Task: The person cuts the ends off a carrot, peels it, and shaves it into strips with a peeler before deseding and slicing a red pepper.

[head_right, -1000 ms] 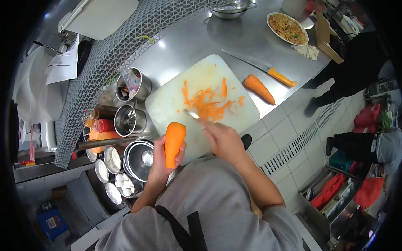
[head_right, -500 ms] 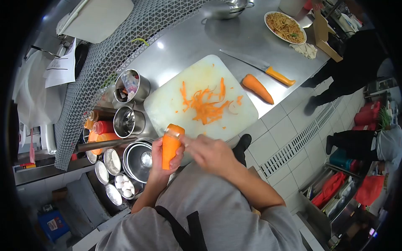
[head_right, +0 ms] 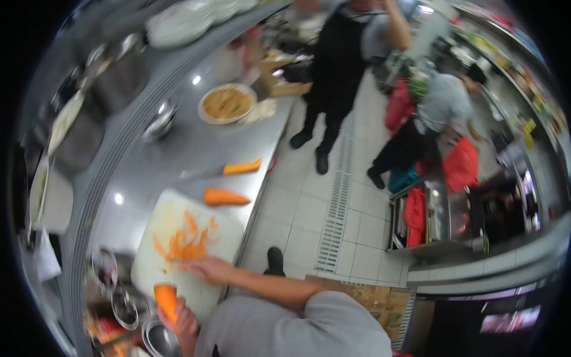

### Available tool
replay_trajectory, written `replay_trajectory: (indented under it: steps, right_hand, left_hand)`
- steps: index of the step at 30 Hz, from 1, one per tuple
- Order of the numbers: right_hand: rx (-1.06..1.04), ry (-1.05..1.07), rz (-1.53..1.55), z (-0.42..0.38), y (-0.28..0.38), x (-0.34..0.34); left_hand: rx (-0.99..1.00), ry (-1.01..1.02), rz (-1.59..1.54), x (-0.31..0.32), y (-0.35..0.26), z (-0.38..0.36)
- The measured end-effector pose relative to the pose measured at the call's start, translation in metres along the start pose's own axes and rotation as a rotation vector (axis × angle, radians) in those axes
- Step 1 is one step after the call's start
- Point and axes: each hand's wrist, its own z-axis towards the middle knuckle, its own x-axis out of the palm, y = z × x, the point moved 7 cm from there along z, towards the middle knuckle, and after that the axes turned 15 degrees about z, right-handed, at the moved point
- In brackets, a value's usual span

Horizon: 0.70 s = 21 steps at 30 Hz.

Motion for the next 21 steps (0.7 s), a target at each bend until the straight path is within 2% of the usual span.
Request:
replay_trajectory:
  steps: [2,3,5,6,7,8,9,11,12,13,15,16,17,19,21]
  right_hand:
    - [-0.229,-0.082,0.009,-0.005,0.036,-0.001]
    - [-0.241,-0.103,-0.006,-0.005,0.062,-0.003]
    - [-0.245,0.131,0.052,-0.009,0.107,0.006]
    - [-0.257,0.119,0.036,-0.005,0.098,0.001]
    - [-0.052,0.137,-0.095,0.003,0.068,0.001]
    - [0.154,0.156,-0.223,0.005,0.039,0.0]
    - [0.135,0.146,-0.235,0.006,0.044,-0.004]
    - [0.007,0.048,-0.149,0.005,0.064,-0.017]
    - [-0.101,0.08,-0.207,0.002,0.073,-0.009]
    - [-0.105,0.08,-0.206,0.0,0.087,-0.007]
    - [-0.046,0.275,-0.24,-0.006,0.108,0.009]
    - [0.045,0.247,-0.273,-0.001,0.069,0.014]
    - [0.046,0.244,-0.274,0.006,0.043,0.009]
    - [0.225,0.049,-0.26,0.017,0.003,-0.016]
    - [0.201,0.027,-0.279,0.022,0.003,-0.024]
  left_hand:
    - [-0.002,0.079,-0.033,-0.007,0.0,0.003]
    - [0.024,0.032,-0.059,-0.023,-0.005,0.0]
    - [0.036,0.0,-0.081,-0.041,-0.009,-0.005]
    - [0.033,-0.016,-0.065,-0.049,-0.011,-0.006]
    - [0.032,-0.038,-0.048,-0.028,-0.007,0.005]
    - [-0.068,0.222,0.013,0.016,-0.001,0.013]
    - [-0.072,0.244,0.023,0.022,-0.007,0.007]
    - [-0.098,-0.247,0.349,-0.019,-0.016,-0.007]
    - [-0.145,-0.248,0.373,-0.02,-0.018,-0.007]
    - [-0.143,-0.247,0.377,-0.011,-0.016,-0.004]
    - [-0.132,-0.456,0.622,-0.006,-0.02,0.0]
    - [-0.131,-0.453,0.621,-0.013,-0.021,-0.002]
    - [-0.166,-0.409,0.596,-0.025,-0.021,-0.007]
    - [-0.204,-0.36,0.573,-0.033,-0.022,-0.016]
    - [-0.07,-0.525,0.741,-0.034,-0.039,-0.016]
